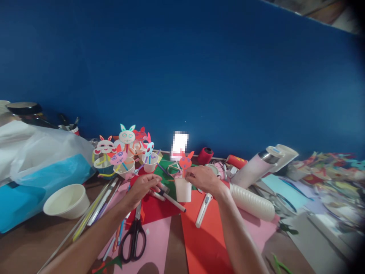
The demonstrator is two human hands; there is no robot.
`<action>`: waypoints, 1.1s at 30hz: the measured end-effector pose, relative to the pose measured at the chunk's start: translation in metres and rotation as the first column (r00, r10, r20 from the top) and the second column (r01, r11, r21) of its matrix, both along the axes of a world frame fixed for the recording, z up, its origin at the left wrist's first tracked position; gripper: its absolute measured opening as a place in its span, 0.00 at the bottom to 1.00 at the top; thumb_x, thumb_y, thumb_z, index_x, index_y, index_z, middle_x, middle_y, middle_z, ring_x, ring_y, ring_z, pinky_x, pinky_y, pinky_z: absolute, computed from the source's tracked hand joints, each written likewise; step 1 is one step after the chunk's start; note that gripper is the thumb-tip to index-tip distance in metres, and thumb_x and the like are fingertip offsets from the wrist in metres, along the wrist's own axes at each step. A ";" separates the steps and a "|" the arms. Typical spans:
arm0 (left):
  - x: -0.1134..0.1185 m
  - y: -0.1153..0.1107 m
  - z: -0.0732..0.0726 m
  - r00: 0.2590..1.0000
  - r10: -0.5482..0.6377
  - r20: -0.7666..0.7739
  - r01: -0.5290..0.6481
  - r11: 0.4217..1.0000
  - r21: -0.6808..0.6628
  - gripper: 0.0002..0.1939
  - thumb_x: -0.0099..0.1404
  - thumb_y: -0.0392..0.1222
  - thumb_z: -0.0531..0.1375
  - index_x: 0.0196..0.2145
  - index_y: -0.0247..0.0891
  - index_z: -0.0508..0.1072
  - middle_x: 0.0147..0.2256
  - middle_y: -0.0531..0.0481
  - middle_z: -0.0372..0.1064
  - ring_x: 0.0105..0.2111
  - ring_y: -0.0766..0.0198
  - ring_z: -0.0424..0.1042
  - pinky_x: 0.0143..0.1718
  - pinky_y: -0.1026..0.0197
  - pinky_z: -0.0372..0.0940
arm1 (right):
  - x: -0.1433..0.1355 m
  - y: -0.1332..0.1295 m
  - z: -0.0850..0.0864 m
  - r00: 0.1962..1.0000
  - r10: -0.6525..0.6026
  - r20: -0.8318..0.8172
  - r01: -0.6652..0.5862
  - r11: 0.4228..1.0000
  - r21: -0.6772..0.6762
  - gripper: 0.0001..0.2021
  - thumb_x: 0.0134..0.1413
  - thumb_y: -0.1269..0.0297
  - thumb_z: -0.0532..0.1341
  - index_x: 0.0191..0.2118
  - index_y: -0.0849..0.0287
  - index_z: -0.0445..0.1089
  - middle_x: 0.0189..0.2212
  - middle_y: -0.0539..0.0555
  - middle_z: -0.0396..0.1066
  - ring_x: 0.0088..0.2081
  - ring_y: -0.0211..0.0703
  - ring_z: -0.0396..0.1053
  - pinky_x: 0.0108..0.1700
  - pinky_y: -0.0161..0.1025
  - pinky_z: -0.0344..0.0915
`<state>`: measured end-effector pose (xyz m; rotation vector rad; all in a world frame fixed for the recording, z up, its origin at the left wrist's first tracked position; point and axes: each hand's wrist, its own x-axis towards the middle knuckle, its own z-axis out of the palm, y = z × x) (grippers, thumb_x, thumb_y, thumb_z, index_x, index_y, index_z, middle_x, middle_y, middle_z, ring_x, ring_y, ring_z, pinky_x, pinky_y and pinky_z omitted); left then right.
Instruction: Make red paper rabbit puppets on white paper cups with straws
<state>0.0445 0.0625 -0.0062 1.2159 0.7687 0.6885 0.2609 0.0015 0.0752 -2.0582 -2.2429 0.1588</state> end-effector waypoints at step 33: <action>0.000 0.000 0.000 1.000 -0.006 -0.013 0.006 1.000 -0.019 0.13 0.55 0.45 0.57 0.34 0.32 0.69 0.28 0.46 0.71 0.24 0.67 0.67 0.21 0.68 0.60 | 0.008 0.004 -0.009 0.999 0.003 -0.043 -0.006 0.997 -0.077 0.08 0.47 0.62 0.55 0.34 0.53 0.68 0.28 0.48 0.69 0.31 0.39 0.64 0.28 0.33 0.48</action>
